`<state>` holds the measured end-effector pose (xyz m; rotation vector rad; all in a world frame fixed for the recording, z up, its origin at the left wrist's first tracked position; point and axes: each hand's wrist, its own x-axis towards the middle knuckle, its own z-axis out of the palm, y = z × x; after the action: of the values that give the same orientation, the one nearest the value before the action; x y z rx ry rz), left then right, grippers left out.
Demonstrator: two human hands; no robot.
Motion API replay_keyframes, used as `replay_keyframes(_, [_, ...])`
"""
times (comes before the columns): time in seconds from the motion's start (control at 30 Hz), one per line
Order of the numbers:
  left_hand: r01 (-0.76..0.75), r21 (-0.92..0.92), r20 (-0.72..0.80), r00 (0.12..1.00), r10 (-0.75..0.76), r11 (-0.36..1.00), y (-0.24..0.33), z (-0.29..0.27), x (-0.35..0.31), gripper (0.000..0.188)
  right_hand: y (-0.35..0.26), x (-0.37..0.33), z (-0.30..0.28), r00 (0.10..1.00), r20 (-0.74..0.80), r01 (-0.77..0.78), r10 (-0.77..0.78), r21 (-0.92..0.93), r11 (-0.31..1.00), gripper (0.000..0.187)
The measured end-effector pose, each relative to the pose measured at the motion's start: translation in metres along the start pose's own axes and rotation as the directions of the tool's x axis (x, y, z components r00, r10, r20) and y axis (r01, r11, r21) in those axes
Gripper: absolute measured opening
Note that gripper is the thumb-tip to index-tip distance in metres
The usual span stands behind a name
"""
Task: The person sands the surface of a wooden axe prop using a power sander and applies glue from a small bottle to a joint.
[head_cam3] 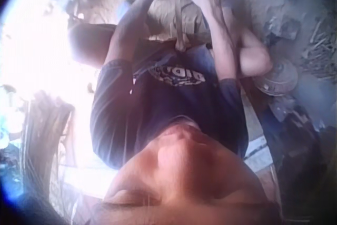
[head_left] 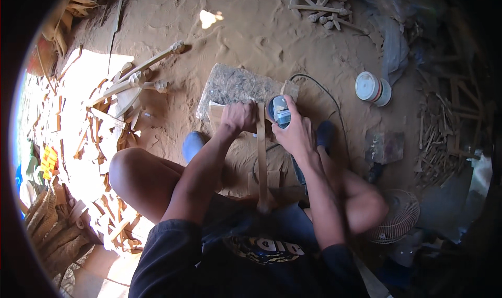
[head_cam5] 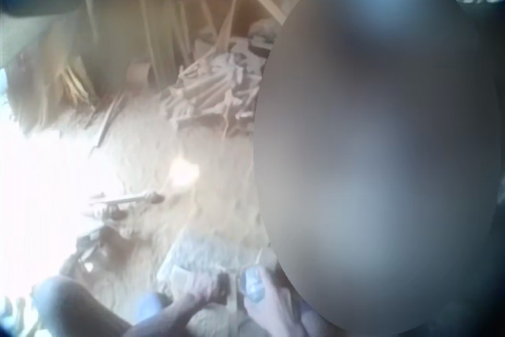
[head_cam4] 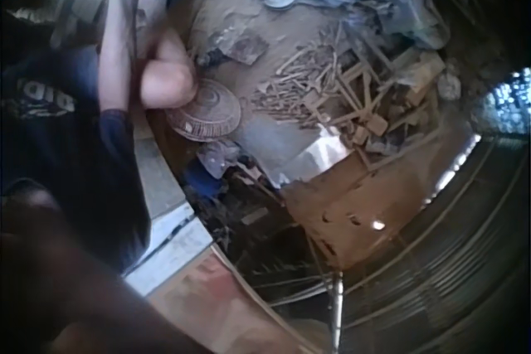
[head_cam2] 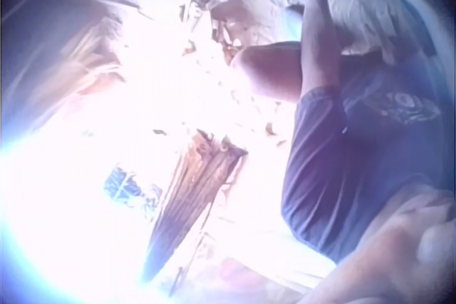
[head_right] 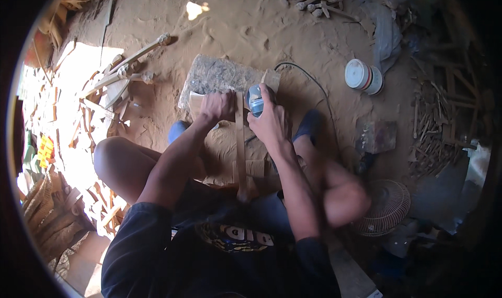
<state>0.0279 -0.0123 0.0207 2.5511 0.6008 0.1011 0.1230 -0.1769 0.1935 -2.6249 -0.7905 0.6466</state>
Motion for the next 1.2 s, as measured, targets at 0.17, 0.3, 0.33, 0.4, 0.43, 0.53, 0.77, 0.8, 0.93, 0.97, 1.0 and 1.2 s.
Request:
replay_keyframes(0.17, [-0.009, -0.023, 0.065, 0.998, 0.011, 1.0, 0.003, -0.004, 0.001, 0.028, -0.008, 0.003, 0.006, 1.0, 0.003, 0.005, -0.005, -0.032, 0.999, 0.089])
replay_keyframes(0.3, [-0.077, 0.001, -0.018, 0.997, 0.077, 0.997, -0.007, 0.0, 0.0, 0.024, -0.012, -0.003, 0.008, 0.999, 0.016, -0.037, 0.038, -0.068, 0.997, 0.09])
replay_keyframes(0.33, [-0.075, -0.006, -0.014, 0.997, 0.075, 0.997, -0.006, 0.0, 0.0, 0.024, -0.013, -0.007, 0.008, 0.997, 0.027, -0.068, 0.07, -0.087, 0.994, 0.09])
replay_keyframes(0.4, [0.011, -0.018, 0.068, 0.998, -0.009, 1.0, -0.004, -0.003, 0.0, 0.029, -0.015, -0.015, 0.005, 0.996, 0.043, -0.078, 0.082, -0.088, 0.993, 0.09])
replay_keyframes(0.43, [0.01, -0.025, 0.075, 0.997, -0.008, 1.0, 0.001, -0.007, 0.0, 0.029, -0.013, -0.019, 0.004, 0.994, 0.056, -0.085, 0.09, -0.084, 0.993, 0.09])
replay_keyframes(0.53, [0.005, -0.026, 0.041, 0.999, -0.004, 1.0, 0.001, -0.002, 0.001, 0.03, -0.003, -0.03, 0.005, 0.998, 0.022, -0.058, 0.058, -0.04, 0.998, 0.089])
replay_keyframes(0.77, [0.021, 0.035, 0.11, 0.994, -0.025, 0.999, -0.006, 0.005, 0.006, 0.032, 0.029, -0.057, -0.016, 0.982, -0.015, -0.19, 0.189, -0.106, 0.976, 0.088])
replay_keyframes(0.8, [0.01, 0.025, 0.098, 0.995, -0.013, 1.0, -0.008, 0.003, 0.008, 0.031, 0.036, -0.06, -0.021, 0.983, -0.025, -0.183, 0.181, -0.1, 0.978, 0.088])
replay_keyframes(0.93, [0.086, 0.05, 0.05, 0.995, -0.088, 0.995, -0.004, -0.019, 0.02, 0.028, 0.056, -0.071, -0.043, 0.965, -0.147, -0.224, 0.218, -0.024, 0.974, 0.087])
replay_keyframes(0.97, [0.106, 0.049, 0.049, 0.993, -0.108, 0.993, 0.002, -0.028, 0.026, 0.028, 0.065, -0.072, -0.046, 0.96, -0.222, -0.175, 0.174, 0.012, 0.984, 0.089])
replay_keyframes(1.0, [0.104, 0.055, 0.05, 0.993, -0.107, 0.993, 0.003, -0.036, 0.027, 0.028, 0.07, -0.074, -0.047, 0.949, -0.287, -0.118, 0.127, 0.049, 0.992, 0.09])
replay_keyframes(1.2, [-0.139, 0.144, 0.055, 0.99, 0.132, 0.98, 0.013, -0.02, 0.014, 0.025, 0.069, -0.072, -0.061, 0.947, -0.31, -0.043, 0.084, 0.137, 0.99, 0.088])
